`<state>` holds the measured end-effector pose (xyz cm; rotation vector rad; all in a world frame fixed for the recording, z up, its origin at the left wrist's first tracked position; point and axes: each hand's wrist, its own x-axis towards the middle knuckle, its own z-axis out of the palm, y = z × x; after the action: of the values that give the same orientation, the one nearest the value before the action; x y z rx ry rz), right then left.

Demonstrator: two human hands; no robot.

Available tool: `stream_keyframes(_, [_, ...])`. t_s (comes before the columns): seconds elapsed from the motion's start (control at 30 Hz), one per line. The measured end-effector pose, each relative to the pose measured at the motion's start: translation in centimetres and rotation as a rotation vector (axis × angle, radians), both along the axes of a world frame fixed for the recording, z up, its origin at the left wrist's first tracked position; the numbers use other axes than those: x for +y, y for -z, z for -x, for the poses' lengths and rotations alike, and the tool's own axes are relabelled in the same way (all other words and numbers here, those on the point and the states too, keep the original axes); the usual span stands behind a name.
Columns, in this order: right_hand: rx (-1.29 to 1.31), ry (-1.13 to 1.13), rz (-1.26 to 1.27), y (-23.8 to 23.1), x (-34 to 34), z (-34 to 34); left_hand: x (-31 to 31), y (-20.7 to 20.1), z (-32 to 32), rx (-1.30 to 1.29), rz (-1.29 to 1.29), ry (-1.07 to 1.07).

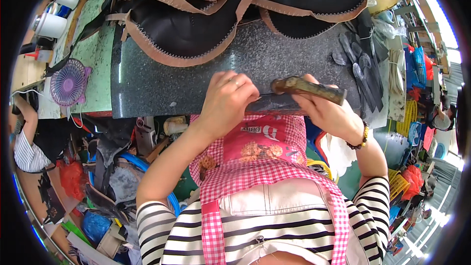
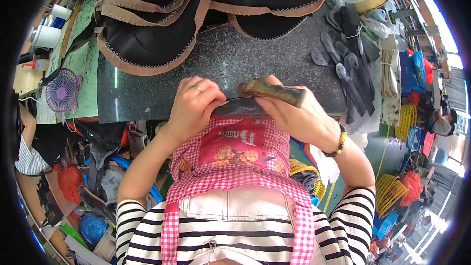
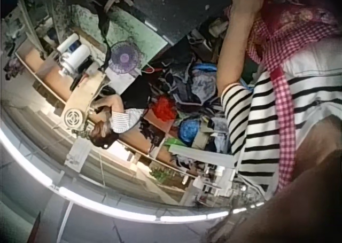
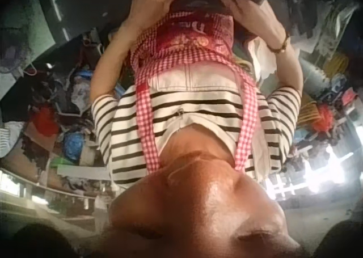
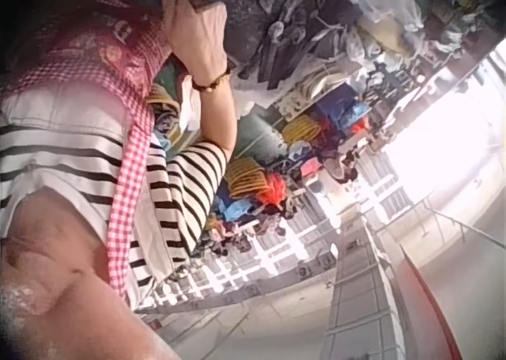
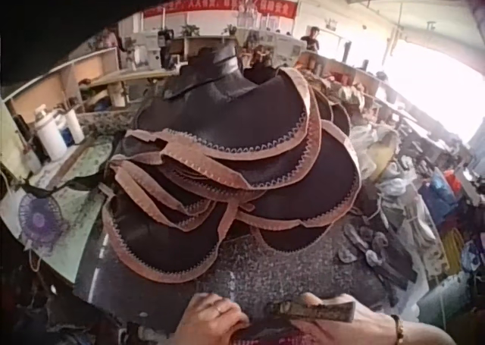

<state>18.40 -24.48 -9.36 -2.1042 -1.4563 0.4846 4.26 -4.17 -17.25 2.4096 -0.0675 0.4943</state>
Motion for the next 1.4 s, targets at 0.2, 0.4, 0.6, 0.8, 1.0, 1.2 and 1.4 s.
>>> stream_keyframes(0.2, [0.087, 0.076, 0.325, -1.8, -1.8, 0.7, 0.3, -0.5, -3.0, -0.06, -0.029, 0.197])
stream_keyframes(0.4, [-0.05, 0.027, 0.031, -0.7, -1.8, -0.5, 0.2, -0.2, -2.3, -0.087, -0.043, 0.15])
stream_keyframes(0.6, [0.082, 0.02, 0.043, 0.0, -0.5, -0.4, -0.2, 0.0, -1.8, -0.098, -0.075, 0.093])
stream_keyframes(0.8, [0.016, -0.027, 0.187, -0.7, 0.0, 0.7, -0.7, 0.1, -0.6, -0.129, -0.13, -0.062])
stream_keyframes(1.0, [-0.025, -0.071, 0.155, -0.2, -0.4, -0.2, -1.8, 0.7, -0.2, -0.136, -0.098, -0.091])
stream_keyframes(1.2, [0.016, -0.064, 0.158, 0.6, 0.0, -0.3, -2.2, 0.0, 0.5, -0.101, -0.293, -0.047])
stream_keyframes(1.4, [-0.006, -0.114, 0.091, 0.3, 0.5, -0.7, -2.2, -0.1, 0.7, -0.08, -0.373, -0.013])
